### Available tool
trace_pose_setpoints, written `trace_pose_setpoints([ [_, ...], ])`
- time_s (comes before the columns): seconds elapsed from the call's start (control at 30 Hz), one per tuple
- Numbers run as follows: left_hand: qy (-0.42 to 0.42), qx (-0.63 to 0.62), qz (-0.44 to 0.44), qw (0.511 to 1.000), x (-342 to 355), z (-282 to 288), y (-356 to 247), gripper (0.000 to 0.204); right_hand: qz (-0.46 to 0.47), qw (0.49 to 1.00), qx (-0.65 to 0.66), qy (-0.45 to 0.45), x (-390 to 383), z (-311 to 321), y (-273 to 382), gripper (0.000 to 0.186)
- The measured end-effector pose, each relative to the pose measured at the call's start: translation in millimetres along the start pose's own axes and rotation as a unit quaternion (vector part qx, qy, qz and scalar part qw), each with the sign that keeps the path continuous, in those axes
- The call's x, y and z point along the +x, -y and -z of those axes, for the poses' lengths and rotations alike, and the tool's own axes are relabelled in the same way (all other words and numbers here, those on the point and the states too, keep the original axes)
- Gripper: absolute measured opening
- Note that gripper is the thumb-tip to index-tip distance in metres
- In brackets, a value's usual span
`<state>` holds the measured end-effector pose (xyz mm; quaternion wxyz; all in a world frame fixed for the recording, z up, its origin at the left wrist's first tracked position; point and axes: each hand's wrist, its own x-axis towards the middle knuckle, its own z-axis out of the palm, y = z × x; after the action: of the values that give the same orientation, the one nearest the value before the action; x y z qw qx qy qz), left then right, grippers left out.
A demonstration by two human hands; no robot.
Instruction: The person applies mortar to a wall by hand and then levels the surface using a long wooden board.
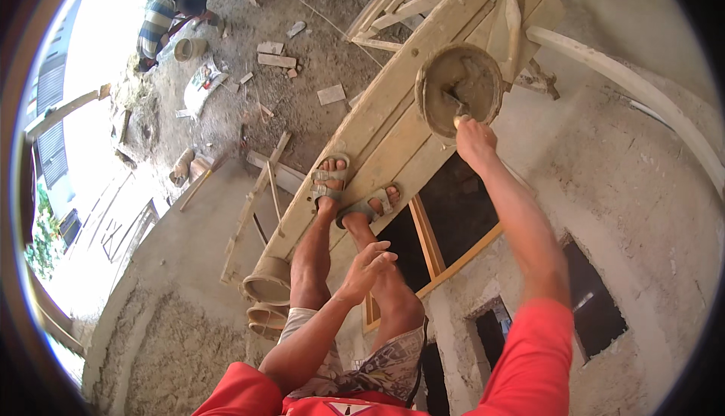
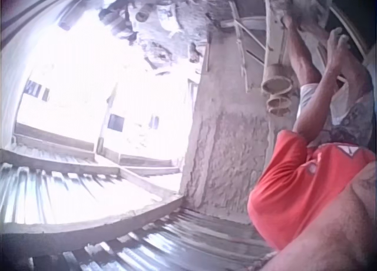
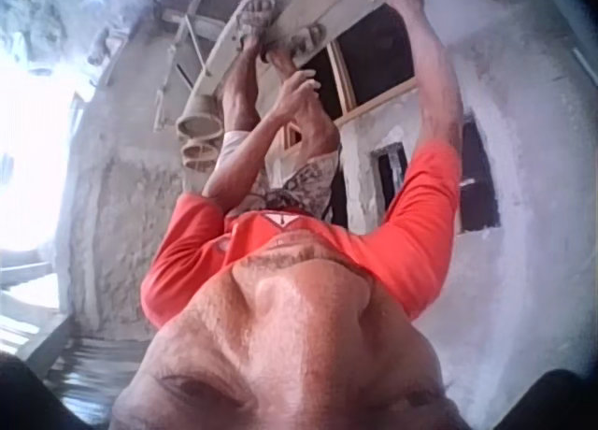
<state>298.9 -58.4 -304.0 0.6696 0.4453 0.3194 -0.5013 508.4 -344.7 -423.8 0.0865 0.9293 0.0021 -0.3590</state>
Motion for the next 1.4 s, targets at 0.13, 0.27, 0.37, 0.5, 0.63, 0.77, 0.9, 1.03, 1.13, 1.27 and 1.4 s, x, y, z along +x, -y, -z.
trace_pose_setpoints([
  [0.13,-0.013,-0.01,0.007,1.0,2.2,-1.3,-8.9,0.042,-0.127,0.932,0.295,0.166,34.3,27.8,-13.4,0.026],
  [0.27,-0.021,-0.045,0.016,0.999,3.2,4.0,5.5,0.042,-0.05,0.956,0.195,0.214,7.4,110.1,-43.6,0.027],
  [0.37,-0.016,-0.041,0.017,0.999,4.5,0.8,6.8,0.042,-0.013,0.998,0.011,0.062,-20.0,160.0,-69.5,0.027],
  [0.5,-0.011,-0.036,0.025,0.999,5.3,-2.3,2.4,0.043,-0.053,0.996,-0.051,0.052,10.2,170.3,-77.8,0.025],
  [0.63,-0.01,-0.075,0.025,0.997,6.3,-1.8,1.1,0.043,-0.048,0.995,-0.058,0.066,64.2,110.0,-67.5,0.026],
  [0.77,-0.012,-0.021,0.001,1.0,8.8,-5.1,-6.9,0.042,-0.101,0.993,0.031,0.057,83.8,55.2,-51.0,0.028],
  [0.9,-0.017,-0.036,0.011,0.999,7.6,-2.8,-2.8,0.043,-0.137,0.963,0.162,0.165,71.4,74.5,-25.9,0.029],
  [1.03,-0.019,-0.029,0.027,0.999,4.5,-2.1,6.6,0.044,-0.063,0.983,0.105,0.136,38.8,89.6,-21.7,0.027],
  [1.13,-0.023,-0.014,0.026,0.999,7.6,-0.1,5.8,0.045,0.038,0.995,-0.062,0.07,16.9,75.1,-3.8,0.022],
  [1.27,-0.016,-0.008,0.023,1.0,9.2,-8.3,-5.8,0.044,0.049,0.997,-0.056,0.007,30.5,29.7,-12.3,0.016],
  [1.4,-0.015,-0.008,0.026,1.0,17.6,-16.4,-3.2,0.043,-0.19,0.886,0.367,0.212,58.6,42.8,-39.6,0.019],
])
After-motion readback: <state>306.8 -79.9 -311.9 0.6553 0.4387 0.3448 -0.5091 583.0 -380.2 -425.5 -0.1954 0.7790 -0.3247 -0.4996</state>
